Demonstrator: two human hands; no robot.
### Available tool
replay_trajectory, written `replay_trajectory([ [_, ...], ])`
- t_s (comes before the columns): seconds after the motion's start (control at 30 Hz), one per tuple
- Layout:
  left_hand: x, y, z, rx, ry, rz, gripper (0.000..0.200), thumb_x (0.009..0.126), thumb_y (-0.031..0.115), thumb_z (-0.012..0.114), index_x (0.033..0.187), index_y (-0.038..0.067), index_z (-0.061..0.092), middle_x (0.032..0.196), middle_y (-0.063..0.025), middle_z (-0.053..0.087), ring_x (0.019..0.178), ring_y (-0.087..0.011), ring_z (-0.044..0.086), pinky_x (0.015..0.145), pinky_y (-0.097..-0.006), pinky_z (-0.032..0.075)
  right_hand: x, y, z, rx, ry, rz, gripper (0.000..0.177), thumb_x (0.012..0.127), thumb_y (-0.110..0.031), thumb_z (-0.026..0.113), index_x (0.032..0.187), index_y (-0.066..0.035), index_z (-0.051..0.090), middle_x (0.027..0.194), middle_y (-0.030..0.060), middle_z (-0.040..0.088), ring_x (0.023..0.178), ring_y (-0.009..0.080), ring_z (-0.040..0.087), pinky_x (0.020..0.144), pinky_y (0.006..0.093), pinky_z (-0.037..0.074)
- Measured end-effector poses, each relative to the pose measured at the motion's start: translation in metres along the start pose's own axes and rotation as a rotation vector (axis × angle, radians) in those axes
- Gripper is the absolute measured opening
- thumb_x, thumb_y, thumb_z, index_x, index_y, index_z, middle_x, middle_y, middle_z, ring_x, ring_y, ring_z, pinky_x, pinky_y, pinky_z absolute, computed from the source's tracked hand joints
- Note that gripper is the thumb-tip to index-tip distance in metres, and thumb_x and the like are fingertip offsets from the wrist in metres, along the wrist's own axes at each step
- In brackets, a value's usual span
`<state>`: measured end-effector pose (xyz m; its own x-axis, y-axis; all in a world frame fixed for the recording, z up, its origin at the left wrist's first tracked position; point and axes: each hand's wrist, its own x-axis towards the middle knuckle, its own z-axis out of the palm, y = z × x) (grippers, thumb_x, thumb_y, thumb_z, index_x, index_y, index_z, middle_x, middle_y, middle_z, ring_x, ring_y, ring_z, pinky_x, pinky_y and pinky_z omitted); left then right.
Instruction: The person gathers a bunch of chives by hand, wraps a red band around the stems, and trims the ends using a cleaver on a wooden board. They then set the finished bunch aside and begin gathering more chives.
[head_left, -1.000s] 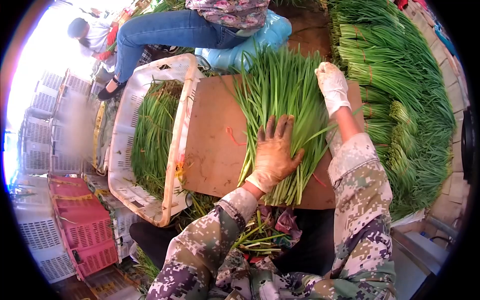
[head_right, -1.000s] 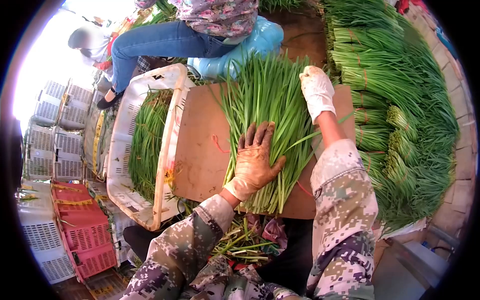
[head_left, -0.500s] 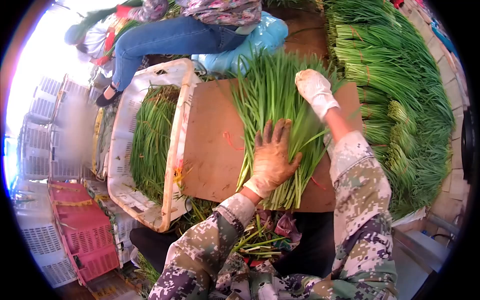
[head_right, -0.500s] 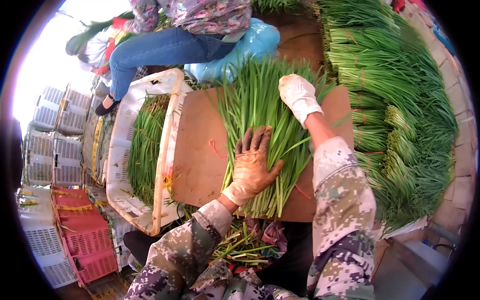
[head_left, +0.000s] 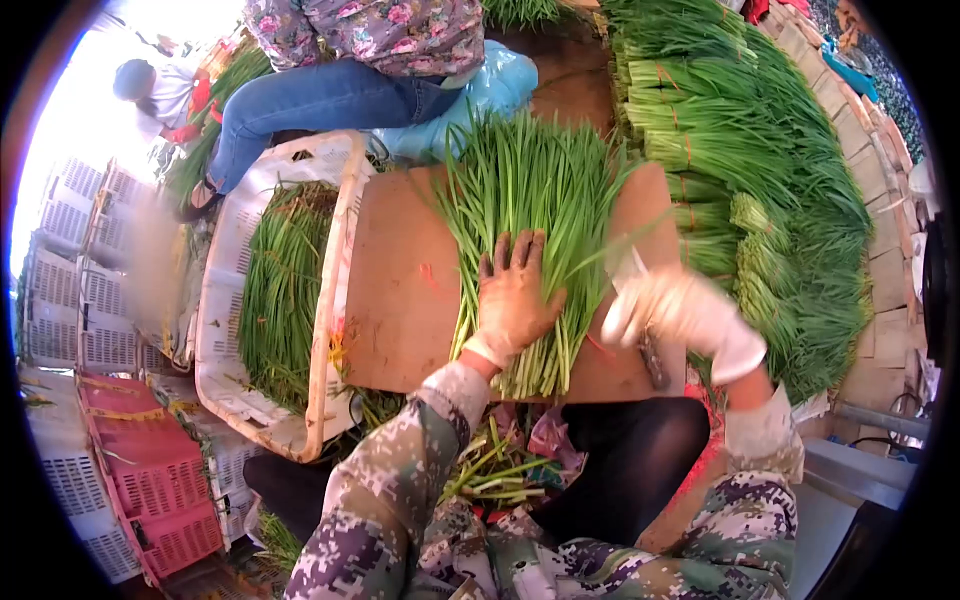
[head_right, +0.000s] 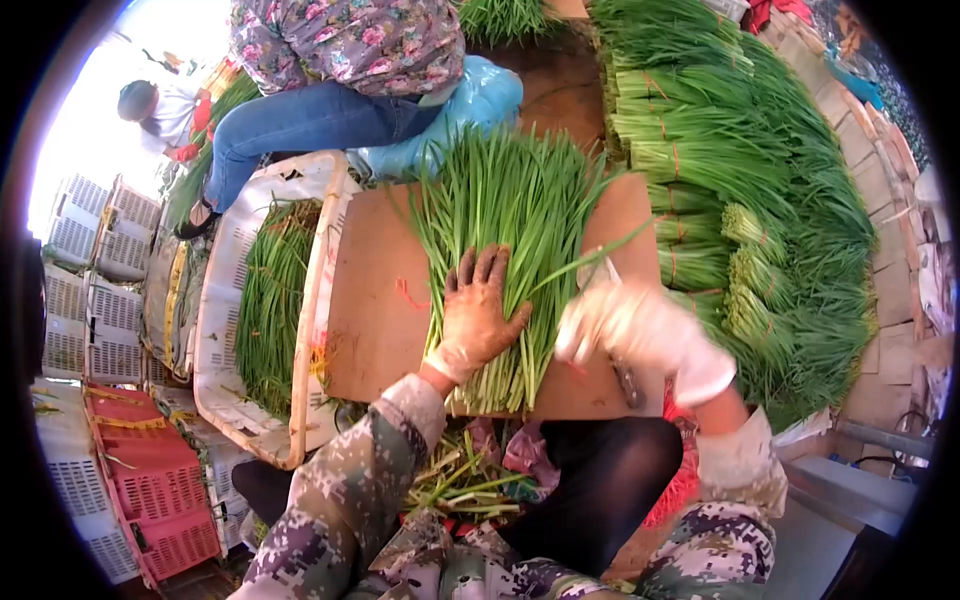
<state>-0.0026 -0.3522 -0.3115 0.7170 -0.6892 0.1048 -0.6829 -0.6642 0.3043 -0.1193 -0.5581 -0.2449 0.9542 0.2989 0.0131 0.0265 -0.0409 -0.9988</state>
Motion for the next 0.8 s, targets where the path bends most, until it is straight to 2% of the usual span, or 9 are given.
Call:
replay_trajectory([
  [0.07, -0.002, -0.006, 0.008, 0.004, 0.076, 0.057, 0.079, 0.078, 0.044, 0.065, 0.141, 0.006, 0.035, 0.140, -0.0148, 0.038, 0.133, -0.0389, 0.031, 0.108, -0.0524, 0.027, -0.032, 0.009, 0.078, -0.509, -0.188, -0.138, 0.018, 0.082, -0.016, 0.058, 0.076, -0.002, 0.067, 0.080, 0.0160, 0.067, 0.078, 0.0296, 0.065, 0.067, 0.0387, 0.052],
  [0.13, 0.002, -0.006, 0.003, 0.009, 0.045, 0.091, 0.081, 0.081, 0.051, 0.061, 0.141, 0.005, 0.034, 0.140, -0.0154, 0.038, 0.133, -0.0395, 0.031, 0.107, -0.0556, 0.026, -0.043, -0.017, 0.141, -1.128, -0.541, 0.164, 0.014, 0.079, -0.012, 0.057, 0.075, -0.003, 0.067, 0.073, 0.0182, 0.063, 0.079, 0.0321, 0.065, 0.067, 0.0433, 0.053],
  [0.23, 0.007, -0.003, 0.000, 0.011, 0.062, 0.085, 0.083, 0.081, 0.058, 0.057, 0.142, 0.007, 0.033, 0.140, -0.0161, 0.039, 0.132, -0.0400, 0.031, 0.107, -0.0581, 0.023, -0.062, 0.044, 0.201, -0.904, -0.301, -0.080, 0.013, 0.076, -0.014, 0.058, 0.078, -0.005, 0.067, 0.068, 0.0149, 0.062, 0.071, 0.0290, 0.065, 0.061, 0.0447, 0.052],
  [0.33, 0.006, 0.003, -0.020, 0.006, 0.084, 0.095, 0.083, 0.081, 0.063, 0.054, 0.142, 0.011, 0.034, 0.139, -0.0173, 0.039, 0.132, -0.0407, 0.031, 0.107, -0.0599, 0.021, -0.049, 0.040, 0.219, -0.898, -0.083, 0.345, 0.014, 0.082, -0.024, 0.061, 0.084, -0.010, 0.063, 0.073, 0.0124, 0.064, 0.071, 0.0320, 0.064, 0.062, 0.0434, 0.050],
  [0.47, -0.001, -0.003, -0.057, -0.162, 0.402, 0.244, 0.061, 0.082, 0.046, 0.064, 0.129, 0.009, 0.050, 0.123, -0.0176, 0.051, 0.118, -0.0365, 0.045, 0.101, -0.0484, 0.034, -0.055, 0.050, 0.192, -0.976, 0.144, 0.037, 0.010, 0.078, -0.019, 0.059, 0.079, -0.009, 0.063, 0.075, 0.0134, 0.063, 0.074, 0.0307, 0.064, 0.065, 0.0417, 0.051],
  [0.63, -0.028, -0.086, -0.065, -0.297, 0.382, -0.273, 0.032, 0.078, 0.023, 0.066, 0.104, 0.005, 0.065, 0.085, -0.0125, 0.066, 0.087, -0.0335, 0.062, 0.080, -0.0464, 0.048, -0.060, 0.066, 0.110, -1.171, 0.601, -0.027, 0.012, 0.083, -0.017, 0.055, 0.081, -0.008, 0.063, 0.079, 0.0143, 0.063, 0.076, 0.0331, 0.062, 0.068, 0.0445, 0.051],
  [0.67, -0.035, -0.110, -0.058, -0.246, 0.330, -0.329, 0.027, 0.078, 0.020, 0.065, 0.099, 0.004, 0.066, 0.076, -0.0113, 0.066, 0.076, -0.0308, 0.064, 0.069, -0.0435, 0.050, -0.045, 0.038, 0.096, -1.133, 0.386, 0.400, 0.014, 0.081, -0.020, 0.062, 0.083, -0.007, 0.063, 0.081, 0.0152, 0.064, 0.079, 0.0338, 0.063, 0.070, 0.0447, 0.051],
  [0.73, -0.047, -0.135, -0.048, -0.203, 0.288, -0.389, 0.022, 0.079, 0.018, 0.064, 0.094, 0.003, 0.067, 0.068, -0.0101, 0.066, 0.065, -0.0281, 0.065, 0.059, -0.0405, 0.052, -0.039, 0.046, 0.084, -1.301, 0.453, 0.235, 0.021, 0.077, -0.024, 0.068, 0.084, -0.006, 0.063, 0.083, 0.0157, 0.064, 0.081, 0.0342, 0.063, 0.072, 0.0440, 0.051],
  [0.8, -0.055, -0.140, -0.042, -0.785, 0.022, -0.847, 0.017, 0.081, 0.015, 0.063, 0.090, 0.002, 0.068, 0.067, -0.0097, 0.066, 0.053, -0.0208, 0.064, 0.049, -0.0333, 0.050, -0.021, 0.053, 0.085, -1.321, 0.403, 0.319, 0.023, 0.076, -0.025, 0.069, 0.085, -0.005, 0.063, 0.084, 0.0161, 0.065, 0.082, 0.0345, 0.063, 0.072, 0.0437, 0.051],
])
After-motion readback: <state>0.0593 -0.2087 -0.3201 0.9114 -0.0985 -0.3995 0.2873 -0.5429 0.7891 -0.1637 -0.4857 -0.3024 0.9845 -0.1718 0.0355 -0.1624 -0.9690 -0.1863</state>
